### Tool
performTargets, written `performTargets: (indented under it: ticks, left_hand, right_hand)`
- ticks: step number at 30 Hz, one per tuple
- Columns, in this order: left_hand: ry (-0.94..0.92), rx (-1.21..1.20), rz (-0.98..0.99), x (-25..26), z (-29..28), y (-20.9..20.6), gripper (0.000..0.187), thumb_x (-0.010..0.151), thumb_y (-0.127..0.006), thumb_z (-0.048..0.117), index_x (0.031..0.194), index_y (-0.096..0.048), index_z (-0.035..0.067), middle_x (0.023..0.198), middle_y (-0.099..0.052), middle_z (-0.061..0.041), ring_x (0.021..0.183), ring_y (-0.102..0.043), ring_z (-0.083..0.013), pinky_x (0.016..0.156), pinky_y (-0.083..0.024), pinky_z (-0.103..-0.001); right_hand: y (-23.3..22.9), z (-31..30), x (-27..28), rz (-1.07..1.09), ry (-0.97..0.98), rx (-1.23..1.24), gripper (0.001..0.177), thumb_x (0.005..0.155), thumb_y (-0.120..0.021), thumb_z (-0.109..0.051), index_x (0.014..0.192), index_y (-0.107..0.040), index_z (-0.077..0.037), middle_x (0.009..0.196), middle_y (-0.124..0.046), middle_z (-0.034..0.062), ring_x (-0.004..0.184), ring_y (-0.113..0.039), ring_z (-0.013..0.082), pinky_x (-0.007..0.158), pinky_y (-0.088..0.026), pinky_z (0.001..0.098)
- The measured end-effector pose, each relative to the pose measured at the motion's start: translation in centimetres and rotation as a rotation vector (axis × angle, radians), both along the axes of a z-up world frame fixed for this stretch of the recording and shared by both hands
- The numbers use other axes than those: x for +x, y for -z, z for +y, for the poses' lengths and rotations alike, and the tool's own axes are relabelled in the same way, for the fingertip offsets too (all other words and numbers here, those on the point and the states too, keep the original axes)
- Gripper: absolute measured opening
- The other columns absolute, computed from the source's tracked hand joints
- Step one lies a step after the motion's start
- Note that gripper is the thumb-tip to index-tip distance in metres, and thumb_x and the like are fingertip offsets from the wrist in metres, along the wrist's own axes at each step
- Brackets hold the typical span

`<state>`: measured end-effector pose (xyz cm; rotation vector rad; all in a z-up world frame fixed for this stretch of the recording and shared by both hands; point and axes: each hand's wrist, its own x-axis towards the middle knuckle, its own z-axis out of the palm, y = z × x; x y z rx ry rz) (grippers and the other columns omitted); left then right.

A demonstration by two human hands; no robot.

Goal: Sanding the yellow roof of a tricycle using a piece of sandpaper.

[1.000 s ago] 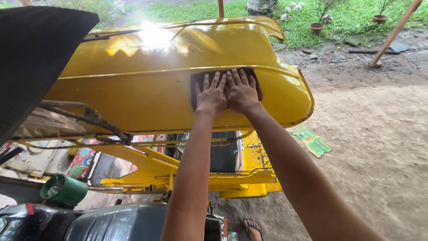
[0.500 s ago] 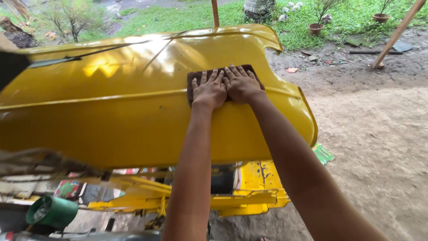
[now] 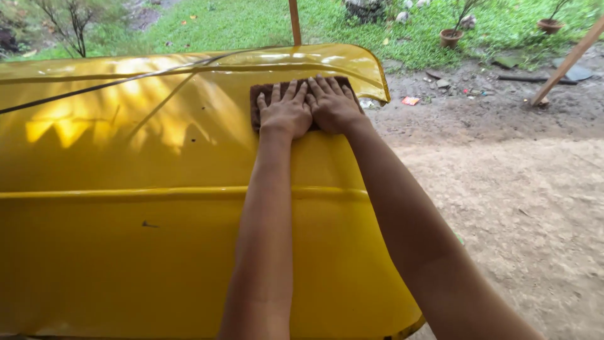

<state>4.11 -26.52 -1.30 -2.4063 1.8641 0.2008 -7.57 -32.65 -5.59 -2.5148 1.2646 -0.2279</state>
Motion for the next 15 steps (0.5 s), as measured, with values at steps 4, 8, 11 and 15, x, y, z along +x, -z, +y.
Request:
performTargets:
  ticks: [4,8,11,15]
  left_hand:
    - [-0.012,0.005,-0.016,-0.3,-0.8,0.5,0.064,0.101,-0.027,0.042,0.163,-0.016,0.037,0.172,-0.005,0.013,0.159,-0.006,-0.0241,0.126,-0.001,-0.058]
    - [-0.018,-0.016,-0.006,-0.8,0.4,0.3,0.062,0.102,-0.028,0.043,0.163,-0.018,0.037,0.173,-0.006,0.012,0.16,-0.006,-0.024,0.127,-0.002,-0.057]
    - [-0.006,-0.001,-0.017,-1.9,2.4,0.0,0.063,0.102,-0.029,0.042,0.163,-0.018,0.037,0.173,-0.007,0.012,0.16,-0.006,-0.0241,0.127,-0.002,-0.058]
    - [0.032,0.004,-0.005,-3.8,6.2,-0.1,0.062,0.102,-0.028,0.041,0.164,-0.02,0.037,0.173,-0.008,0.013,0.16,-0.007,-0.024,0.127,-0.001,-0.059]
  right_hand:
    - [1.3,-1.1,-0.5,-0.025,-0.03,-0.067,0.061,0.106,-0.027,-0.035,0.163,-0.018,-0.015,0.172,-0.009,0.0049,0.158,-0.005,0.0297,0.124,-0.011,0.0532]
    - [1.9,-0.5,-0.8,0.048,-0.08,-0.19,0.061,0.105,-0.031,-0.033,0.162,-0.024,-0.013,0.173,-0.012,0.0078,0.159,-0.006,0.0307,0.126,-0.01,0.0511]
    - [1.8,1.7,-2.0,0.002,-0.072,-0.175,0.061,0.105,-0.031,-0.031,0.161,-0.025,-0.01,0.171,-0.013,0.0081,0.158,-0.007,0.0304,0.126,-0.009,0.0515]
    - [3.0,5.2,-4.2,0.029,-0.076,-0.228,0.06,0.104,-0.035,-0.027,0.16,-0.03,-0.007,0.171,-0.016,0.011,0.158,-0.009,0.0334,0.125,-0.01,0.0525]
